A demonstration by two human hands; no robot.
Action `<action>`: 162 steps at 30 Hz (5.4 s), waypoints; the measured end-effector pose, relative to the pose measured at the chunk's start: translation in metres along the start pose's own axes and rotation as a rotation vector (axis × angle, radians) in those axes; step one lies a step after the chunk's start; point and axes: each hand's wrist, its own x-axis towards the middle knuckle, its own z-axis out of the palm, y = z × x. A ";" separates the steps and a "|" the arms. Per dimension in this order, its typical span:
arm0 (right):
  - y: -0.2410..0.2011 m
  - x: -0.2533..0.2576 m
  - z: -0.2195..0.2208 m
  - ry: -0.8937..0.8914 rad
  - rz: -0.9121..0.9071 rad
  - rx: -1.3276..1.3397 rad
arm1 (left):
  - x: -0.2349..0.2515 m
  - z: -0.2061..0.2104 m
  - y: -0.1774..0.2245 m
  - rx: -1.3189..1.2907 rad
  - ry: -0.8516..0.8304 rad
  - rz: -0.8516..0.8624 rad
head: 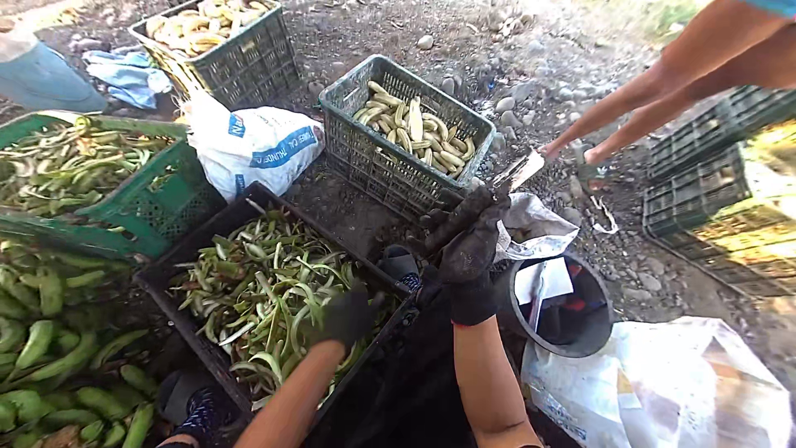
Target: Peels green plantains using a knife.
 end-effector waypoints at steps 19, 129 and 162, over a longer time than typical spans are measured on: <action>0.033 0.004 0.026 -0.070 0.045 -0.013 | -0.007 0.078 -0.076 -0.182 0.122 -0.249; 0.176 -0.102 0.108 -0.505 -0.267 -1.540 | -0.075 -0.023 -0.173 -1.454 0.776 0.014; 0.174 -0.099 0.087 -0.615 -0.616 -1.356 | -0.081 -0.034 -0.183 -1.929 0.465 0.275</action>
